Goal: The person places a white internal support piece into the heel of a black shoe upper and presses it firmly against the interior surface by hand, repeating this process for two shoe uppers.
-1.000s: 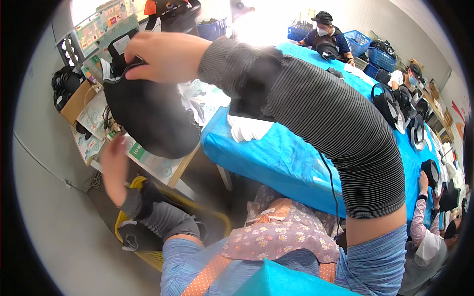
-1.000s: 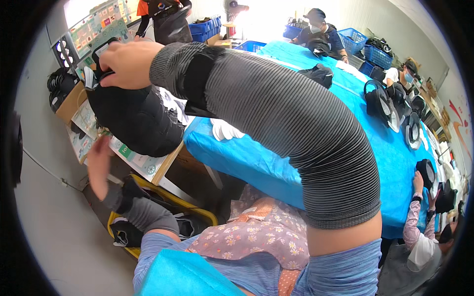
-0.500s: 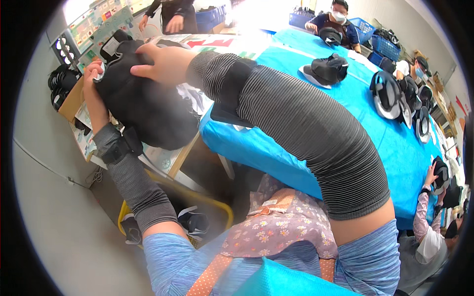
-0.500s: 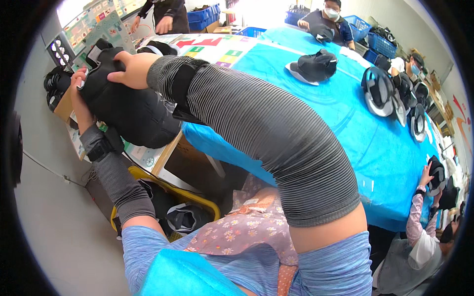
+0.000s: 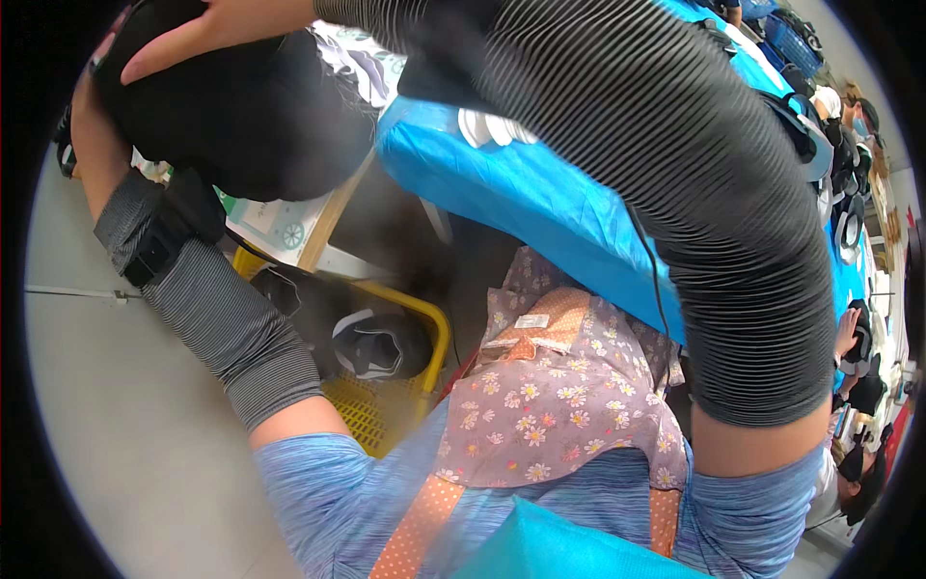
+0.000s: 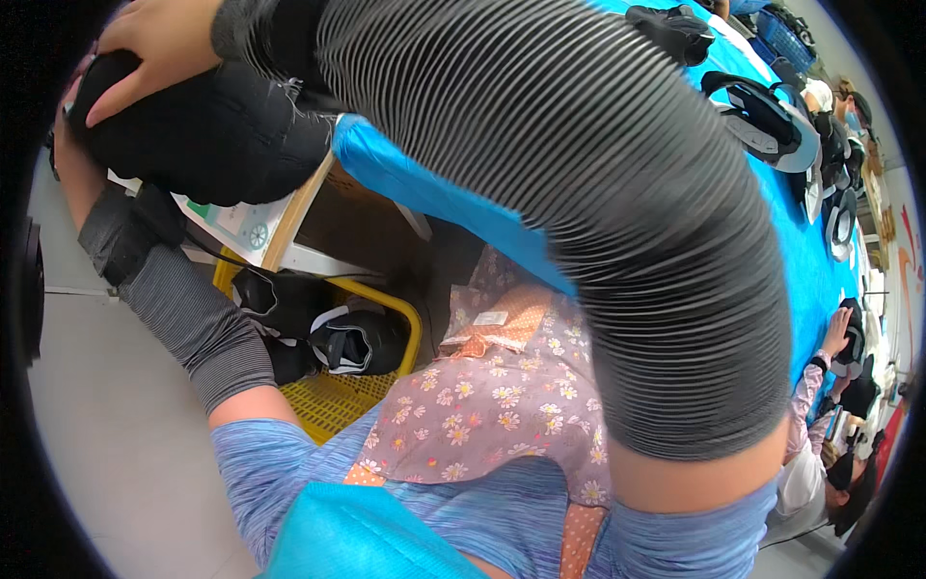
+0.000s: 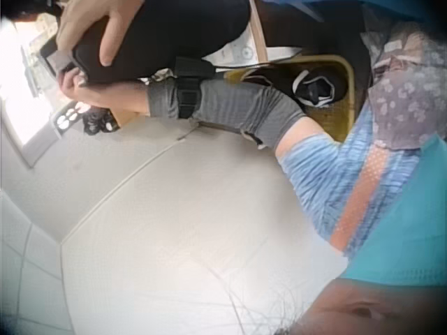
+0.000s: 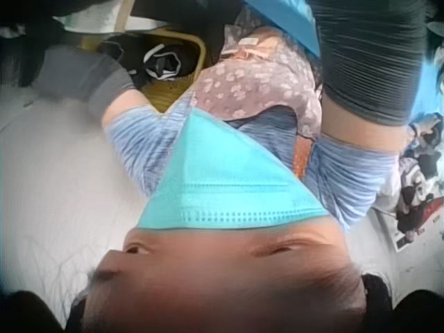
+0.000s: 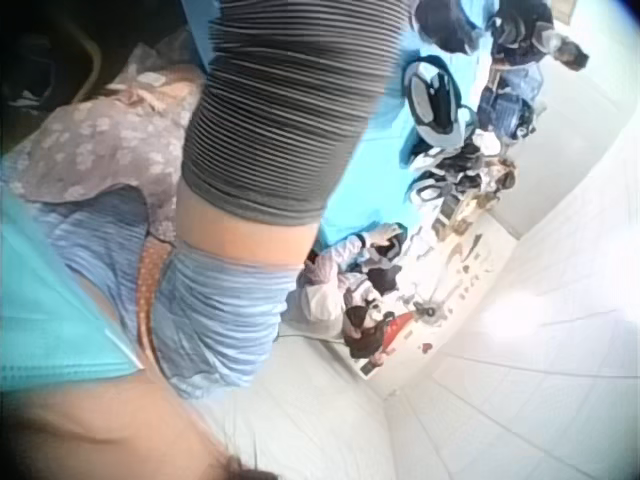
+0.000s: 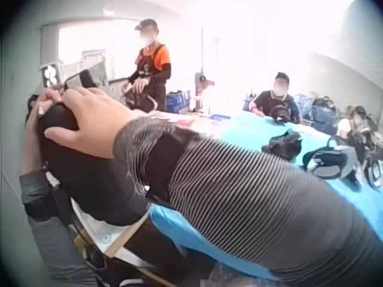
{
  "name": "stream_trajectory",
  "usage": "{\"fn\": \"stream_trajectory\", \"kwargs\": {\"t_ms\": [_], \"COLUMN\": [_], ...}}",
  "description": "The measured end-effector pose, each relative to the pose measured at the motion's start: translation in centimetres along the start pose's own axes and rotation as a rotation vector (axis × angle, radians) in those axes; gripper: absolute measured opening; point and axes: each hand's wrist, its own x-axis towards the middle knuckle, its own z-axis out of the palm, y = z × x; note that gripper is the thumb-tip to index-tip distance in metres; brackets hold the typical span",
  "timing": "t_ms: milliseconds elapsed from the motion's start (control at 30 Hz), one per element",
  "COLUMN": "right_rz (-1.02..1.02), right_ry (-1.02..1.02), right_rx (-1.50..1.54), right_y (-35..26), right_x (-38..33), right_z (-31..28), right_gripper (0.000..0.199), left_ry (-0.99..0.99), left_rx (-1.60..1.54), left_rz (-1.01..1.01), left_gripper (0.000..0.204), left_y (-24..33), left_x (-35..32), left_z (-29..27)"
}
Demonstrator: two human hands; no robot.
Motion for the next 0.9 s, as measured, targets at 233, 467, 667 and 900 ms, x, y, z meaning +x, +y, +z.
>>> {"fn": "stream_trajectory", "kwargs": {"t_ms": [233,467,667,900], "right_rz": [0.254,0.327,0.422,1.048], "right_ry": [0.178,-0.045,-0.752,-0.567], "right_rx": [0.042,0.02,0.059,-0.077], "right_y": [3.2,-4.8,-17.0,-23.0], "right_x": [-2.8,-11.5,-28.3,-35.0], "right_z": [1.2,-1.3,-14.9,-25.2], "right_gripper": [0.055,0.082,0.046,0.015], "left_ry": [-0.042,-0.057,-0.044,0.606], "left_rx": [-0.063,0.075,0.196,0.571], "left_rz": [0.133,0.177,0.318,0.522], "left_gripper": [0.038,0.03,0.049,0.052], "left_y": [-1.6,-2.2,1.6,5.1], "left_x": [3.0,0.8,-1.1,-7.3], "left_z": [4.4,1.6,4.1,1.1]}}
